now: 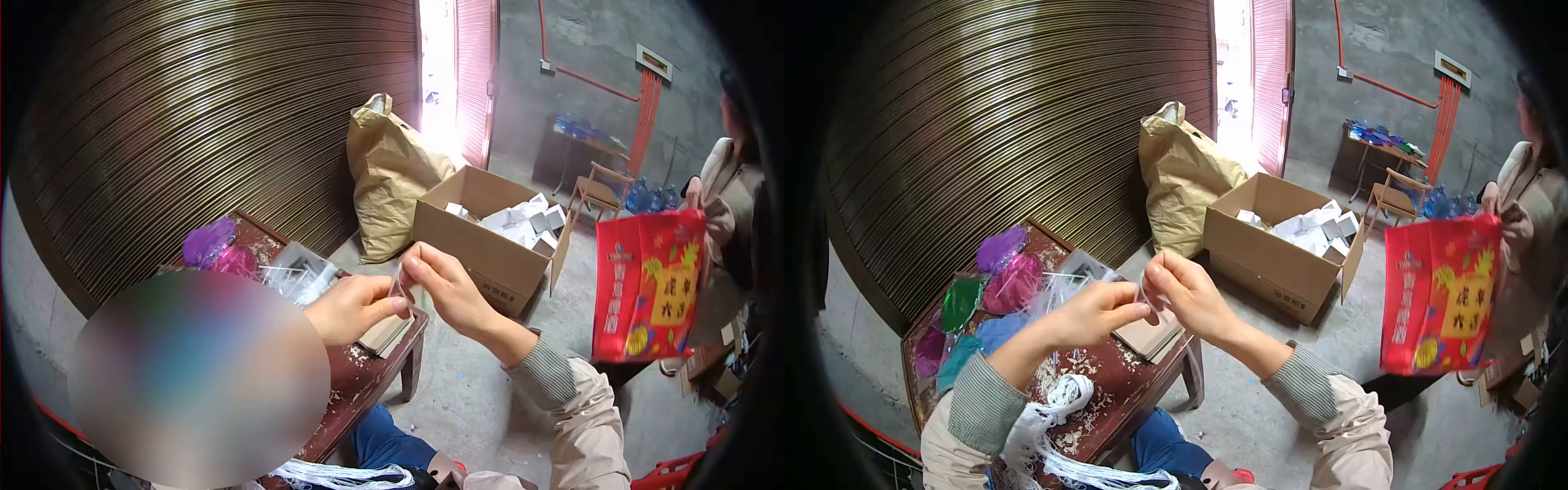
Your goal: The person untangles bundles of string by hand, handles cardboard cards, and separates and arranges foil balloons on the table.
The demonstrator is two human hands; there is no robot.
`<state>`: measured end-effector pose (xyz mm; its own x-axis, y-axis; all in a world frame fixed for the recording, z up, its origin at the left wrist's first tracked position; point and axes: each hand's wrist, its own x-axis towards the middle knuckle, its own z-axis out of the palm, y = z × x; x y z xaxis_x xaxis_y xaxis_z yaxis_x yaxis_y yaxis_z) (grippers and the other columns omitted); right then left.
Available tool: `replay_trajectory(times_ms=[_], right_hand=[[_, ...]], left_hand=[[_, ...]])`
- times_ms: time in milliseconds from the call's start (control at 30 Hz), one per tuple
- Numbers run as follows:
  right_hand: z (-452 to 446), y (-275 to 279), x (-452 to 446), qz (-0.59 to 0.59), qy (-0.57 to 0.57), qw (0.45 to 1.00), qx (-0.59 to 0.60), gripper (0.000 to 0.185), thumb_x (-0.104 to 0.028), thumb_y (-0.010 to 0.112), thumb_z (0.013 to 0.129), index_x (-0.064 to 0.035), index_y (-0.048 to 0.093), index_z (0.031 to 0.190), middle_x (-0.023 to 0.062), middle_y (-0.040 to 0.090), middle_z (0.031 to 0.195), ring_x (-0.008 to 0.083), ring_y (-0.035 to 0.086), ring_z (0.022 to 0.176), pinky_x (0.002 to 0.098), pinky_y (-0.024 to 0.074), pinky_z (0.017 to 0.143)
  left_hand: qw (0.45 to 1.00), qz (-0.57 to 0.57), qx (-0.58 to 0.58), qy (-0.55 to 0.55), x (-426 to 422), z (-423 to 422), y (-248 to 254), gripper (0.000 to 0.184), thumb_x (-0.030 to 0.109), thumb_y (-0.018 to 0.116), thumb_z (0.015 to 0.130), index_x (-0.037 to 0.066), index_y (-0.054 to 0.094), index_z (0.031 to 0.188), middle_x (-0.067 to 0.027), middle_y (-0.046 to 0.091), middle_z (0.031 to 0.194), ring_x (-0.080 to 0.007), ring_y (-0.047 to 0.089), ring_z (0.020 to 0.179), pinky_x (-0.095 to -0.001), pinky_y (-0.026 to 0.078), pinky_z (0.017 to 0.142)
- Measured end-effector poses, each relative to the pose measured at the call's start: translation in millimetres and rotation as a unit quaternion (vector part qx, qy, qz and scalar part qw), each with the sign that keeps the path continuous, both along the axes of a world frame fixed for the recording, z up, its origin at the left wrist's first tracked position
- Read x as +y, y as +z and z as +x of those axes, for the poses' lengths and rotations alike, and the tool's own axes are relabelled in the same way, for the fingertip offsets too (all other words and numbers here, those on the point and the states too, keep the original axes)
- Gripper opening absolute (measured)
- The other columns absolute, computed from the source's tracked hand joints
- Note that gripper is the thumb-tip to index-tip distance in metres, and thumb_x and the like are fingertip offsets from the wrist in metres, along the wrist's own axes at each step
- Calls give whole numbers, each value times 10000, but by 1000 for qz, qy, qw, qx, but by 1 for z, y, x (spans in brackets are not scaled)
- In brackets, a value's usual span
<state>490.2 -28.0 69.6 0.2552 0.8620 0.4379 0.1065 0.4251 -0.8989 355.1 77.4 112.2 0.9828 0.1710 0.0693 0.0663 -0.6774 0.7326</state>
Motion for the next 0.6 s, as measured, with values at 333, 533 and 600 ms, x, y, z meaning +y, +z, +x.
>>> replay_trajectory(times_ms=[333, 533, 600], right_hand=[[1, -41, 8, -6, -58, 997, 41, 114, -125, 464, 887, -38, 528, 852, 74, 596, 885, 101, 525, 717, 226, 472, 672], [-25, -82, -2, 78, 14, 983, 164, 130, -143, 500, 898, -27, 544, 860, 62, 559, 975, 104, 524, 822, 219, 437, 776], [-32, -91, -3, 67, -17, 987, 146, 124, -128, 508, 892, -15, 554, 867, 76, 523, 1092, 126, 515, 889, 231, 419, 818]], left_hand=[[968, 11, -210, 139, -27, -12, -56, 138, 45, 452, 839, 15, 586, 848, -44, 580, 665, -144, 497, 564, -262, 389, 533], [940, -132, -273, 159, -30, -3, -104, 152, 52, 410, 881, 14, 557, 894, -33, 557, 732, -110, 504, 642, -247, 418, 585], [836, -407, -343, 134, -35, 2, -117, 167, 57, 391, 894, 23, 529, 981, -54, 559, 869, -97, 486, 726, -195, 393, 641]])
